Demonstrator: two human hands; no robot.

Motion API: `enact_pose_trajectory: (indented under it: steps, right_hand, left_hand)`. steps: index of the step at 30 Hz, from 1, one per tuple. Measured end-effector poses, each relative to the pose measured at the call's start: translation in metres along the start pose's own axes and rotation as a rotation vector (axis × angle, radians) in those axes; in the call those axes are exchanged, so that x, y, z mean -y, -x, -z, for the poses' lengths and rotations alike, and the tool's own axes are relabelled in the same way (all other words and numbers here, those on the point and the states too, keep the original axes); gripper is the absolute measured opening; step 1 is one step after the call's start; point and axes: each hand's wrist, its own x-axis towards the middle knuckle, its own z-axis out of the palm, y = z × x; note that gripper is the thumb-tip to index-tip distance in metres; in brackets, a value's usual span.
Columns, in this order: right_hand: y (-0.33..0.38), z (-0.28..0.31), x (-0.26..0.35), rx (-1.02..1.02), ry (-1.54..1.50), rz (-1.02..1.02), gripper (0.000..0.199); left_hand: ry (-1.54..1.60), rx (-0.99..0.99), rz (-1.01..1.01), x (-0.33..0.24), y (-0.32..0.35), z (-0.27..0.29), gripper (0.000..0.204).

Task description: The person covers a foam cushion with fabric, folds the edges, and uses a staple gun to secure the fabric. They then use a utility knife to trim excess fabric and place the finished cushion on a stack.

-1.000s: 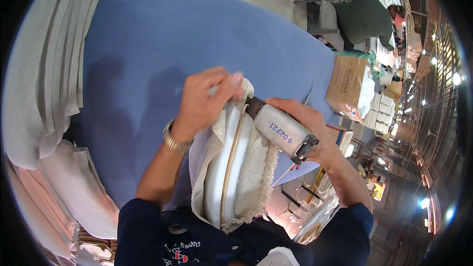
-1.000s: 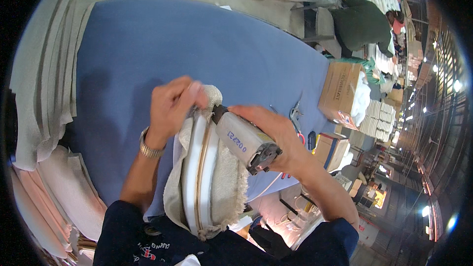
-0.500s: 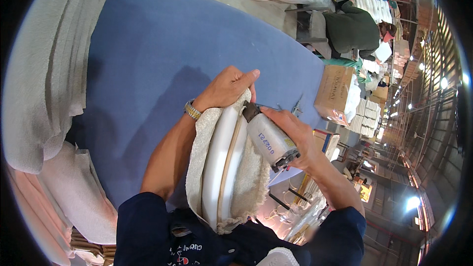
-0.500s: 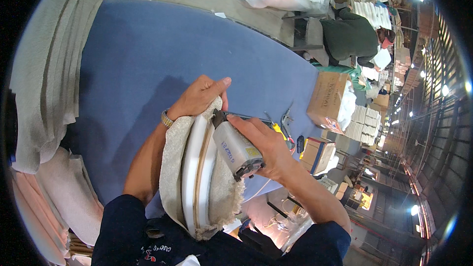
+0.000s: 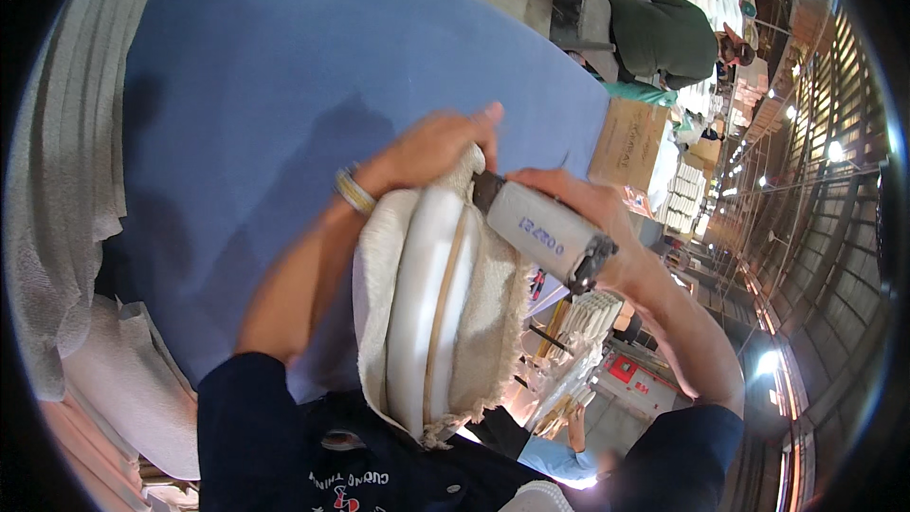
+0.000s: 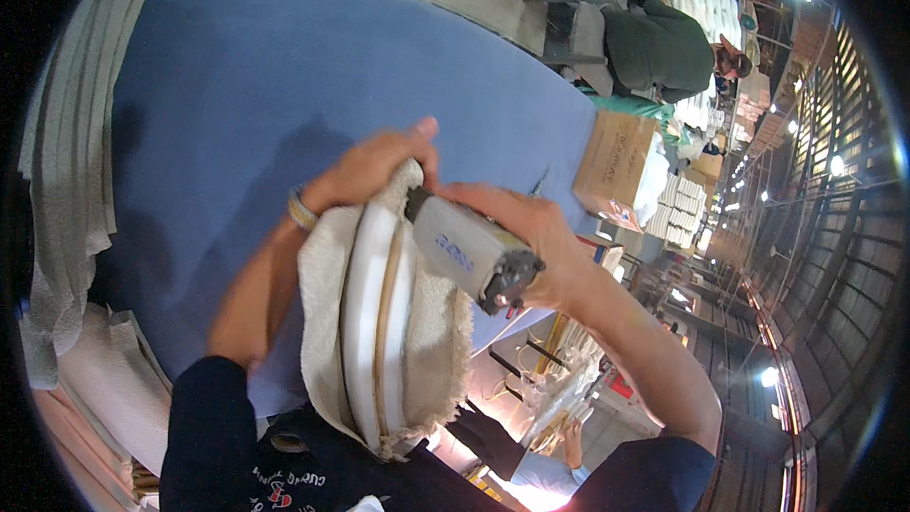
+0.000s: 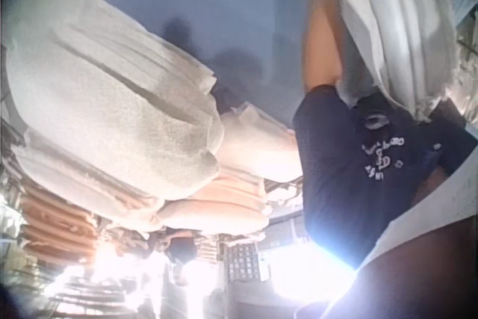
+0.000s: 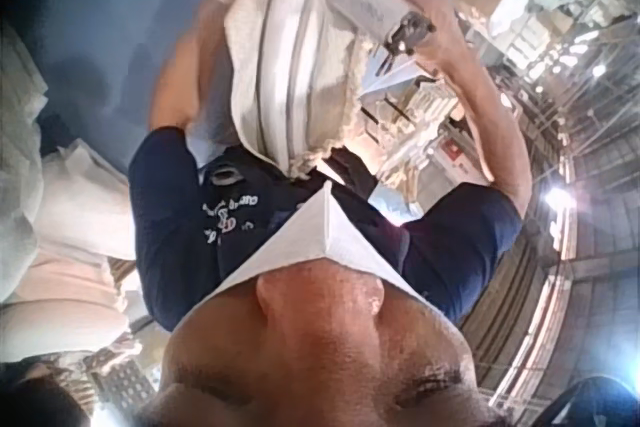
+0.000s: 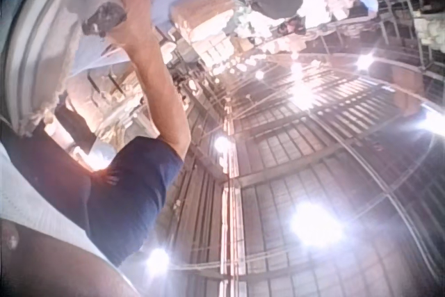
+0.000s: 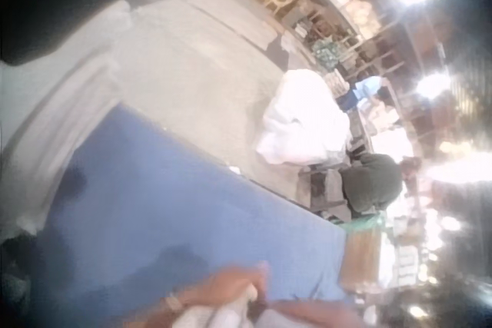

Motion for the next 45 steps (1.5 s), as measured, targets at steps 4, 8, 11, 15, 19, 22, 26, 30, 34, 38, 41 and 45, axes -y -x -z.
enact_pose_trajectory:
  steps: [4, 8, 11, 15, 19, 22, 26, 30, 34, 38, 41, 45]
  right_hand:
    - [-0.015, 0.003, 0.014, 0.046, -0.049, -0.001, 0.074]
    - [-0.015, 0.001, 0.022, 0.024, -0.002, -0.085, 0.072]
    - [-0.017, 0.004, 0.027, 0.031, 0.047, -0.123, 0.072]
    - [-0.018, 0.003, 0.031, 0.017, 0.017, -0.142, 0.07]
    - [-0.018, 0.004, 0.034, 0.024, -0.005, -0.161, 0.069]
    - [-0.014, 0.001, 0.03, 0.02, -0.008, -0.133, 0.069]
    - [-0.007, -0.005, 0.016, -0.073, 0.031, 0.053, 0.069]
    - [0.034, -0.023, -0.008, -0.272, 0.026, 0.182, 0.069]
    - [0.101, -0.082, -0.051, -0.54, -0.106, 0.101, 0.067]
    - [0.146, -0.188, -0.103, -0.715, -0.369, -0.27, 0.064]
    - [0.156, -0.273, -0.133, -0.772, -0.365, -0.388, 0.067]
    - [0.164, -0.312, -0.131, -0.797, -0.467, -0.176, 0.061]
  left_hand:
    - [-0.036, 0.046, 0.156, 0.004, 0.001, 0.015, 0.074]
    - [-0.143, -0.057, -0.02, 0.009, 0.003, 0.01, 0.067]
    - [-0.207, -0.129, -0.088, 0.009, 0.002, 0.007, 0.064]
    - [-0.311, -0.25, -0.266, 0.02, 0.0, 0.004, 0.063]
    - [-0.346, -0.258, -0.266, 0.016, 0.004, 0.002, 0.058]
    - [-0.225, -0.138, -0.016, 0.017, 0.001, 0.006, 0.055]
    - [-0.56, -0.302, -0.518, 0.044, -0.006, 0.008, 0.056]
    - [-0.37, -0.102, -0.105, 0.023, -0.006, 0.003, 0.059]
    - [-0.47, -0.285, 0.193, 0.01, 0.009, 0.0, 0.071]
    - [-0.807, -0.37, 0.215, -0.038, 0.034, -0.033, 0.087]
    - [-0.954, -0.423, 0.419, -0.07, 0.048, -0.058, 0.072]
    - [-1.022, -0.642, 0.223, -0.09, 0.09, -0.068, 0.056]
